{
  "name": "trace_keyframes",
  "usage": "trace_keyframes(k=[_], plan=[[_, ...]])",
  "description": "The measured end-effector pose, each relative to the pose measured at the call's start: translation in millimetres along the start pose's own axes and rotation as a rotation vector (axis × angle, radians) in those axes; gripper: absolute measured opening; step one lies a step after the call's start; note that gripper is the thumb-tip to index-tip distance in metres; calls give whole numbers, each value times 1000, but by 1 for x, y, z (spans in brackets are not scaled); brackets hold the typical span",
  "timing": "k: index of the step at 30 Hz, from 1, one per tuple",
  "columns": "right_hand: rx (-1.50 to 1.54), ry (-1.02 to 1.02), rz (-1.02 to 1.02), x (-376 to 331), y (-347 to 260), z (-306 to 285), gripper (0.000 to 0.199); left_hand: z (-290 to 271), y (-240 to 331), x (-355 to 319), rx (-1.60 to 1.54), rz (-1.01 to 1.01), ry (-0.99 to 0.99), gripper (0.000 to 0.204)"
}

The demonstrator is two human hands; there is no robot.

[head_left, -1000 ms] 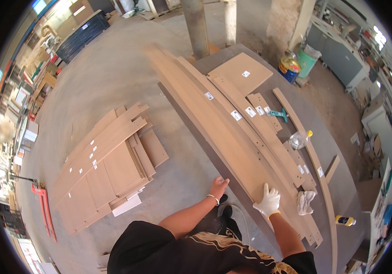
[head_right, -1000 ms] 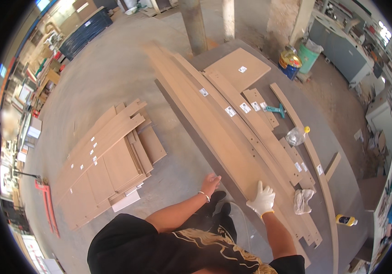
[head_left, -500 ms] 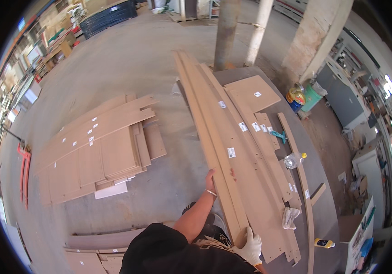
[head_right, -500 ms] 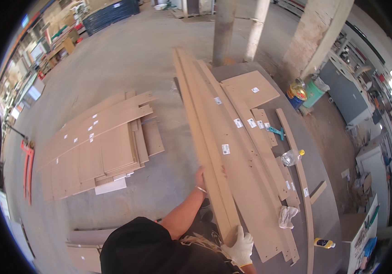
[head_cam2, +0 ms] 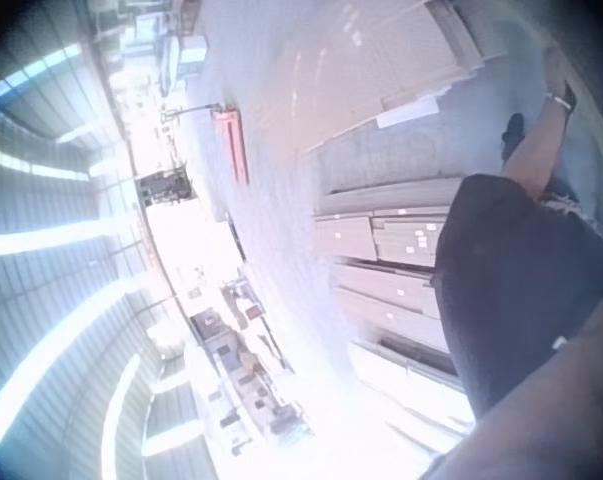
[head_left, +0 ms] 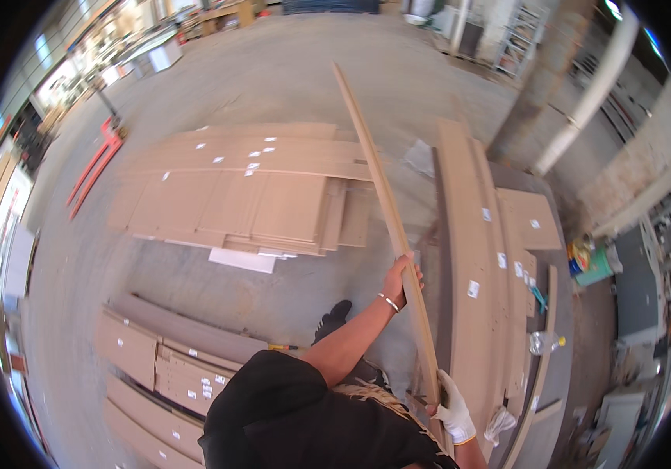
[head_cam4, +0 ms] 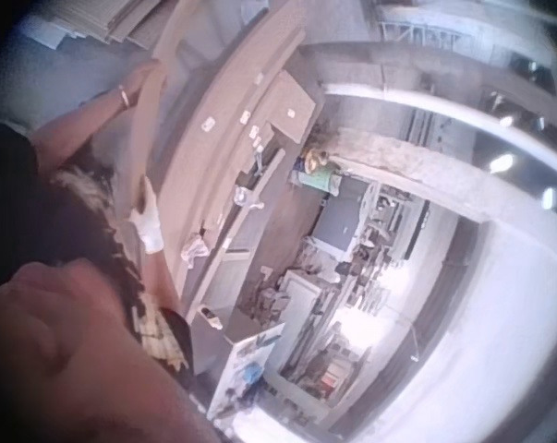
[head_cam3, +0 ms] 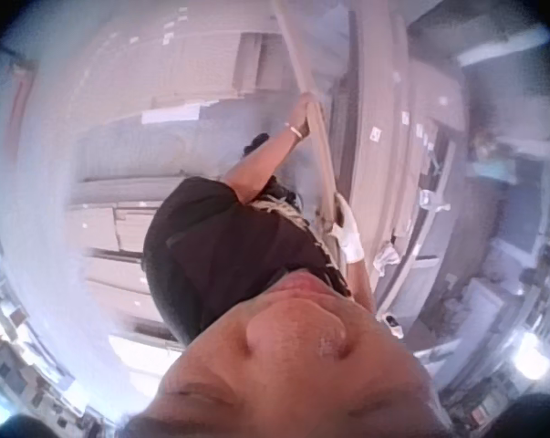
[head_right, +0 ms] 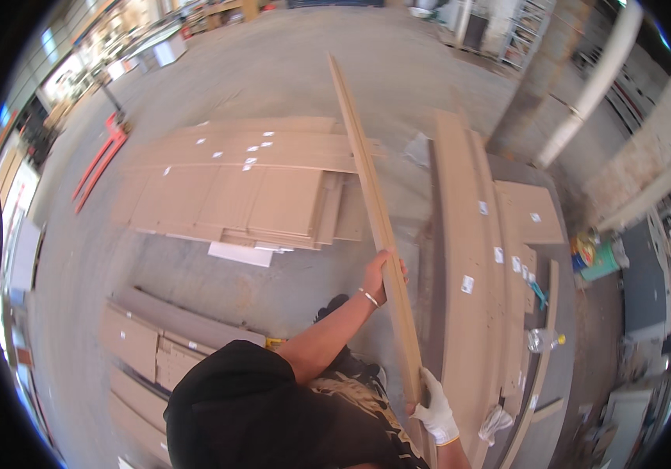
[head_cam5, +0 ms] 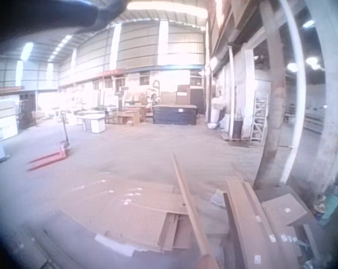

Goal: The person wipes flat wooden boards with a cloth, then uses a small sanding block to smooth edges and corners. They handle multiple boards one at a time, flipping and repositioning them on the floor.

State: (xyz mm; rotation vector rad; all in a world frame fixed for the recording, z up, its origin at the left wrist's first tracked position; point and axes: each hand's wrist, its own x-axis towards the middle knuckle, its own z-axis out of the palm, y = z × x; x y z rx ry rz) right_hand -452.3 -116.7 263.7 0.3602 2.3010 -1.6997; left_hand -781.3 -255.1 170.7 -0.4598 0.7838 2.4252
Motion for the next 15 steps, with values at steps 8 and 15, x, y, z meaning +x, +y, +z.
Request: trace_keyframes(k=[8, 15], plan=[[348, -498, 230, 186, -78, 66, 128, -99, 189, 30, -19, 540, 365, 69], [77, -627, 434, 381, -150, 199, 58, -284, 390, 87, 85, 759, 885, 108]])
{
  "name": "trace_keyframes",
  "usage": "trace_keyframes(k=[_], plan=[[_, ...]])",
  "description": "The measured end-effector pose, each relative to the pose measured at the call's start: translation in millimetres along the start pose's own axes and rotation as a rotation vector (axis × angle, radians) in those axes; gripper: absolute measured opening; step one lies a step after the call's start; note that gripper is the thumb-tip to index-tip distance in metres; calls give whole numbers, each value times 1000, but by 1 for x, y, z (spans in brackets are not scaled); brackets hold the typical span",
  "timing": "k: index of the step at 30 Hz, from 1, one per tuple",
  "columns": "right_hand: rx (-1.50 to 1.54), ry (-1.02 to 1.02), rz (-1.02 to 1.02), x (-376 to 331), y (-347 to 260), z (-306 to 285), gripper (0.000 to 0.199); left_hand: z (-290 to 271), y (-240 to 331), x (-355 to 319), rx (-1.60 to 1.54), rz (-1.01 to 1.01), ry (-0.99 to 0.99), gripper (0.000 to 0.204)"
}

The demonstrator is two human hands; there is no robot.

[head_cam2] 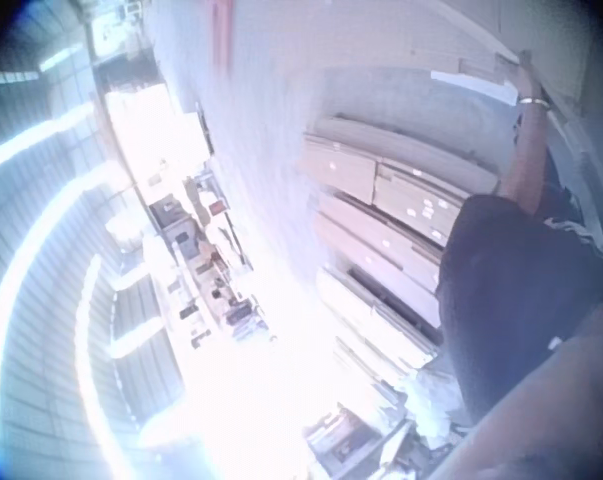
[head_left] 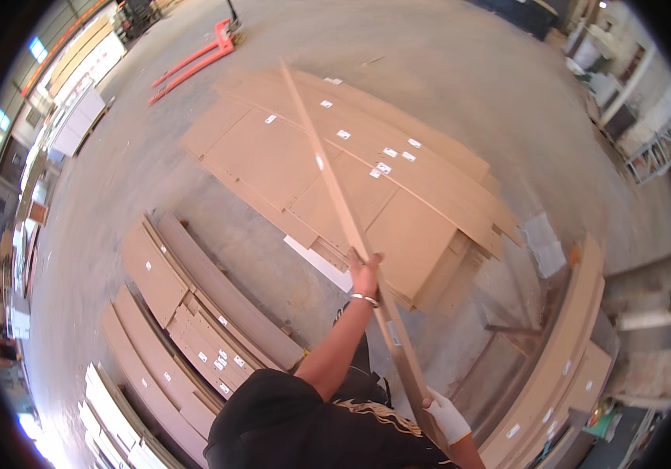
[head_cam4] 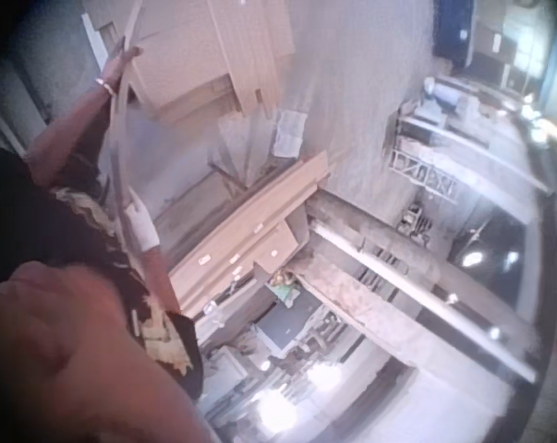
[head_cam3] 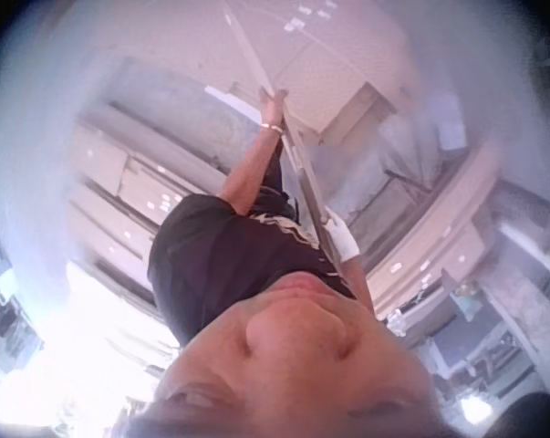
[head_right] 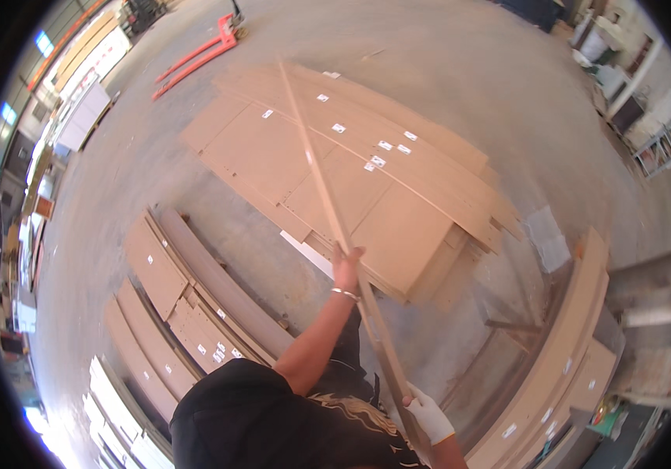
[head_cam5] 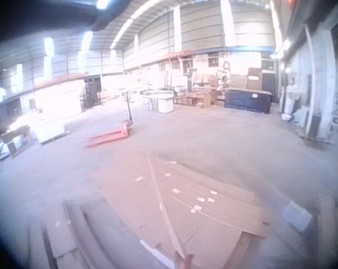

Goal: The person wipes flat wooden boards with a cloth, then uses a small sanding block to smooth edges and corners. They handle multiple boards one at a time, flipping and repositioning them on the floor.

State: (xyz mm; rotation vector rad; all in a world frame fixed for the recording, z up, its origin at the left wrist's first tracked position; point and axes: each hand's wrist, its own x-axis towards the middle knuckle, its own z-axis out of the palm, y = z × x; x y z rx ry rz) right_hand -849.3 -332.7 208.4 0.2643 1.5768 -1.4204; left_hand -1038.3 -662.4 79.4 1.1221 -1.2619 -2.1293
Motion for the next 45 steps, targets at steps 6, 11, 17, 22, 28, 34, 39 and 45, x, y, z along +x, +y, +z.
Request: trace_keyframes(k=[6, 11, 17, 22, 28, 34, 39, 45], plan=[[-229, -85, 140, 118, -86, -5, 43, -51, 41, 159, 312, -35, 290, 115], [-338, -281, 251, 177, -114, -43, 47, -52, 81, 240, 818, -182, 563, 118], [-433, -400, 348, 253, -92, -81, 51, -43, 97, 329, 1126, -333, 661, 130], [-665, -446, 349, 359, -106, -93, 63, -44, 66, 409, 1269, -323, 647, 133], [-1023, -366, 237, 509, -166, -124, 93, -88, -9, 503, 716, -51, 417, 109], [-852, -382, 225, 604, -227, -140, 82, -41, -86, 437, 48, -530, 103, 46], [-762, -272, 245, 630, -261, -148, 59, 13, -104, 444, -152, -518, 142, 43], [-943, 97, 207, 648, -277, -164, 55, 54, -102, 484, 125, -532, 119, 43]])
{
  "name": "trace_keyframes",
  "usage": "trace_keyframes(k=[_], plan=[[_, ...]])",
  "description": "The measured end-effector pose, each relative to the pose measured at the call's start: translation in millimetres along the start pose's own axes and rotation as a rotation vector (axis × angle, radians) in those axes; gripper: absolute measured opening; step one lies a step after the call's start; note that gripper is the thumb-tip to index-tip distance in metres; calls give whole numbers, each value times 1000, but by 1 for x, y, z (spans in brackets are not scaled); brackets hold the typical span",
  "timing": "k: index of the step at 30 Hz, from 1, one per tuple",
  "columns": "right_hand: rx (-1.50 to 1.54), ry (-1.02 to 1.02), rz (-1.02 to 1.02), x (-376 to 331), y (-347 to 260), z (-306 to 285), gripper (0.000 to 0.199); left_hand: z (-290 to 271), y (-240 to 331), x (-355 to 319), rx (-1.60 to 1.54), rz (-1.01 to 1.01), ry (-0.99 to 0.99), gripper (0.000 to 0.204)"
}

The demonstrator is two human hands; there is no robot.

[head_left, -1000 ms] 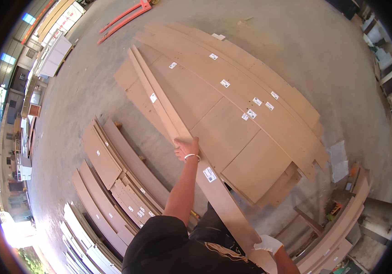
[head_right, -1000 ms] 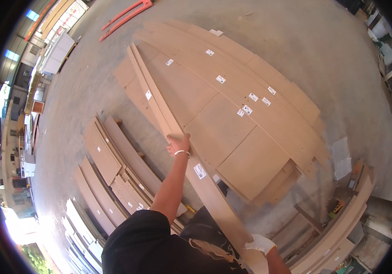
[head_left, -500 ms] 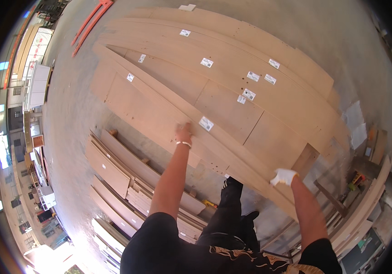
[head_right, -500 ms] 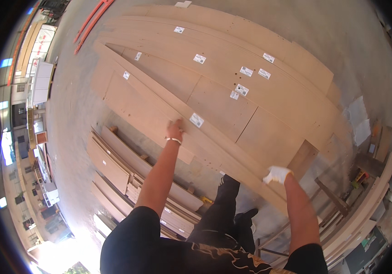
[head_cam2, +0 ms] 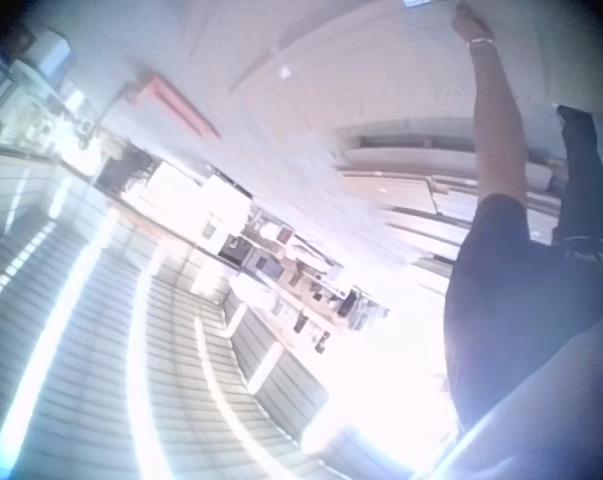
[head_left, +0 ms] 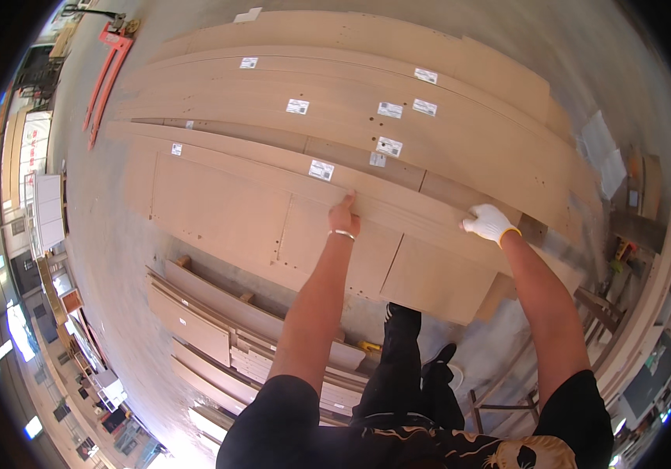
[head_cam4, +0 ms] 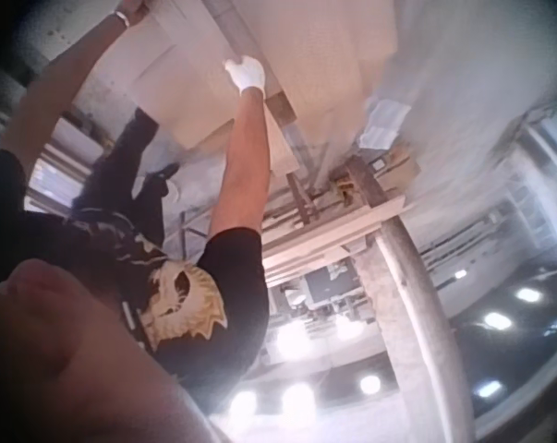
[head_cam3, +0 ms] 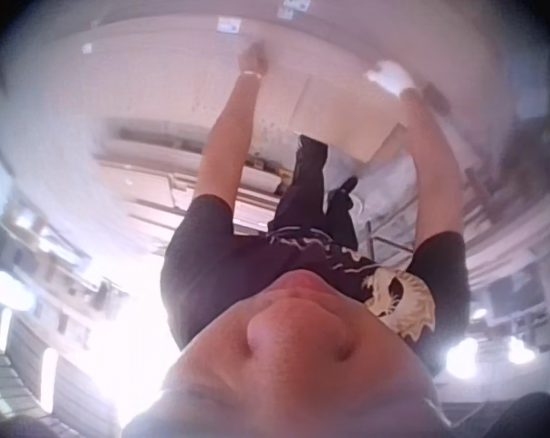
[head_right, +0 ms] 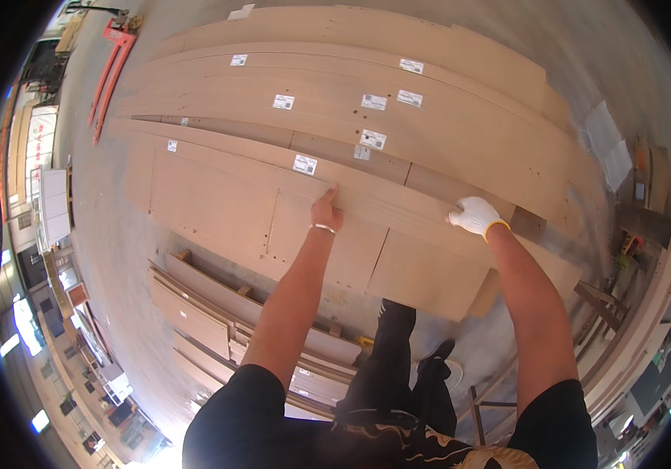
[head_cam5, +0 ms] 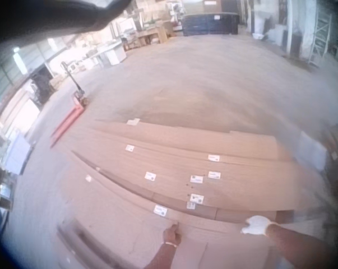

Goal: The person wipes flat wooden boards with a cloth, then uses a small sanding block to smooth edges and corners. They handle multiple boards one at a time, flipping and repositioning them on the floor.

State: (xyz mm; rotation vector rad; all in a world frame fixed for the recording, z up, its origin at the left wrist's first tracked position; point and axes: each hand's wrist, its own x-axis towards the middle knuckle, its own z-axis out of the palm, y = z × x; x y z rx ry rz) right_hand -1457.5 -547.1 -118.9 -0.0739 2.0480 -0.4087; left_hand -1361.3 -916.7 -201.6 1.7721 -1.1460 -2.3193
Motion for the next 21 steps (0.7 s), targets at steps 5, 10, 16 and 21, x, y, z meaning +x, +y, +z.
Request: trace_keyframes(k=[5, 10, 16, 21], plan=[[-115, 759, -460, -31, 40, 65, 34, 2, 14, 25, 777, -99, -29, 59], [530, 937, 316, -63, 118, 154, 36, -24, 23, 65, 1101, 344, 263, 77], [1282, 1031, 730, -70, 236, 163, 76, -18, 60, 56, 694, 354, 193, 96], [1354, 981, 542, -41, 260, 104, 96, -13, 81, 85, 723, 309, 202, 85]])
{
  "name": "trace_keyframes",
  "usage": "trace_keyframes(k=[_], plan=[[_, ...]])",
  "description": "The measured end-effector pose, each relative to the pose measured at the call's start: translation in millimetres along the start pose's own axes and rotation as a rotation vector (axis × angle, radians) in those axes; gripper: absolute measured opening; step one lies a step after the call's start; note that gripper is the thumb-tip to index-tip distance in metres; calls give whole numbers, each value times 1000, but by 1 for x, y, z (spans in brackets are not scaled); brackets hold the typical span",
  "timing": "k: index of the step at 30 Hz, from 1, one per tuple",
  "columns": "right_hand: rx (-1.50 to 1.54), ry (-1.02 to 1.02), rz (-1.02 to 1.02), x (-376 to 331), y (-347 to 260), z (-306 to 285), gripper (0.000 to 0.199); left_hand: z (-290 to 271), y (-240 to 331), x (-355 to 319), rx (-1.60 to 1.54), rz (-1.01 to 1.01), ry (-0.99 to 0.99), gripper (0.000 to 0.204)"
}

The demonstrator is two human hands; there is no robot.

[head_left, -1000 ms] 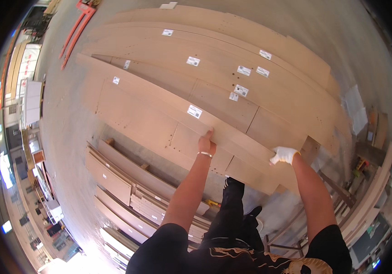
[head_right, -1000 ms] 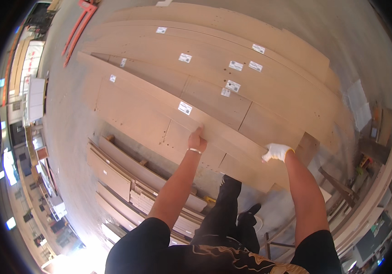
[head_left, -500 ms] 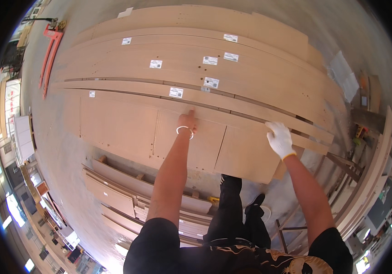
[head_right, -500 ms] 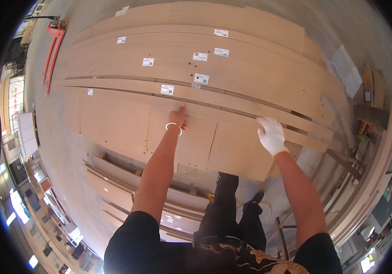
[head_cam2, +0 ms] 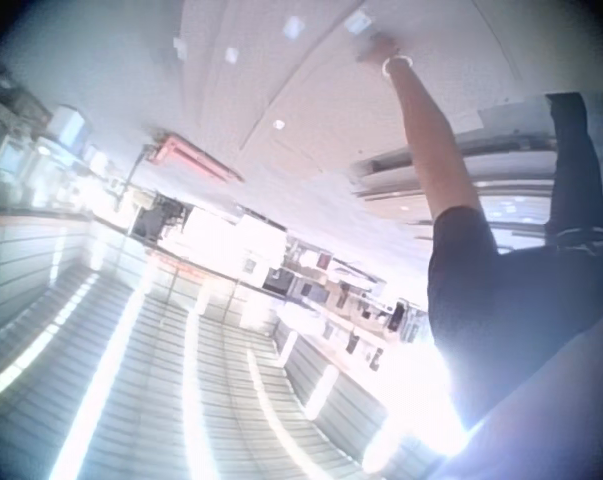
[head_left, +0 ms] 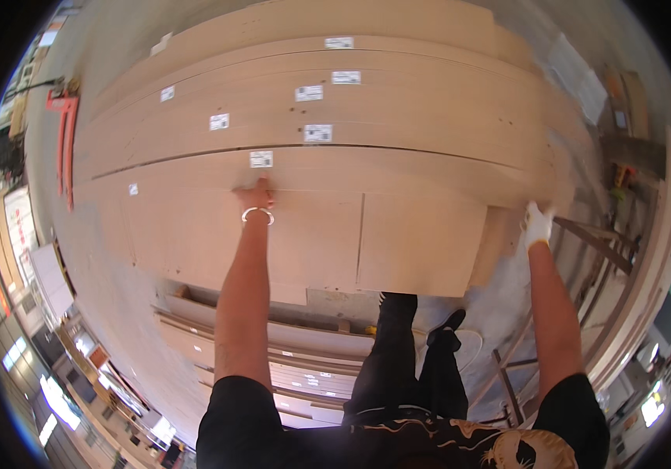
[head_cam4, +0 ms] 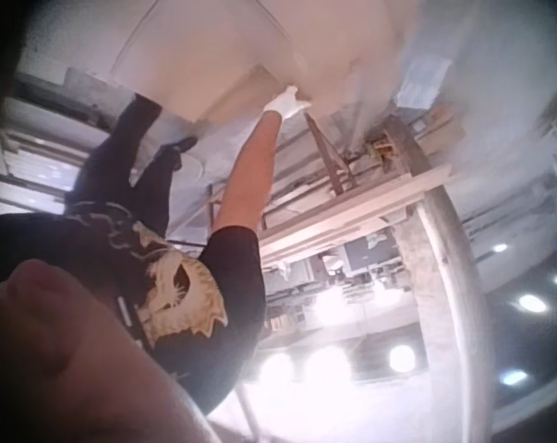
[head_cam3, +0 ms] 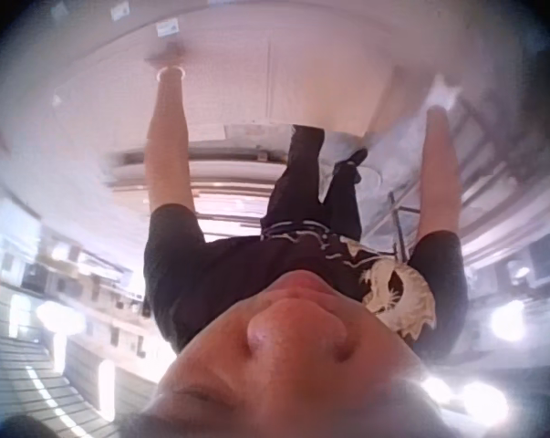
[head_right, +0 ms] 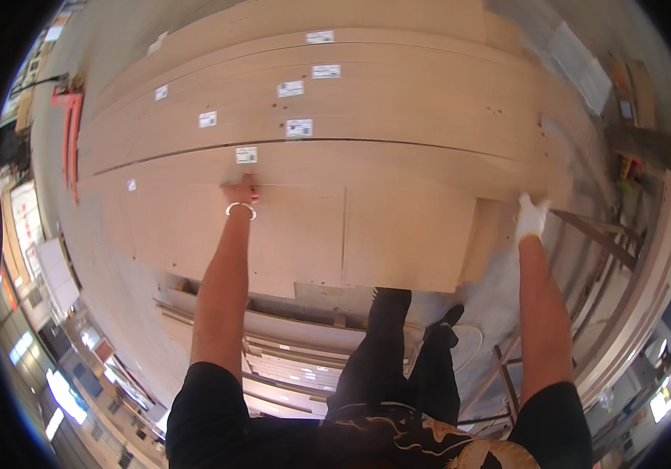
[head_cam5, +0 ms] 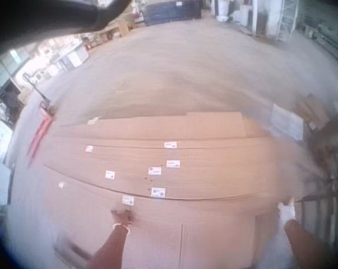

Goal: The person wipes flat wooden boards with a cloth, then uses a small sanding block to smooth edges and corners. They handle multiple boards one at a time, flipping and repositioning them on the floor.

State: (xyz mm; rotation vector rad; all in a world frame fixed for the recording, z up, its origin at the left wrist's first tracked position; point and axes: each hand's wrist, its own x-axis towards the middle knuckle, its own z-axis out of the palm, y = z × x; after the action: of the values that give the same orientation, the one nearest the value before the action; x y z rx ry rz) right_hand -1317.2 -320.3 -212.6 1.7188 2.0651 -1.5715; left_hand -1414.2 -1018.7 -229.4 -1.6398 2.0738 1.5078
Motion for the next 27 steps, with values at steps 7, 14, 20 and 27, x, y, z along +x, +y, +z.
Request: trace_keyframes(k=[7, 14, 20, 27], plan=[[-524, 44, -74, -6, -19, 12, 108, -3, -3, 37, 59, 86, -134, 60], [-735, -37, -253, 56, 11, -38, 99, 4, 10, 46, 632, 93, 126, 77], [-265, -55, -304, 151, -20, -81, 88, 18, 14, 26, 364, 79, 166, 92], [-285, -115, -274, 169, -6, -86, 86, 18, 31, 3, 341, 128, 211, 101]])
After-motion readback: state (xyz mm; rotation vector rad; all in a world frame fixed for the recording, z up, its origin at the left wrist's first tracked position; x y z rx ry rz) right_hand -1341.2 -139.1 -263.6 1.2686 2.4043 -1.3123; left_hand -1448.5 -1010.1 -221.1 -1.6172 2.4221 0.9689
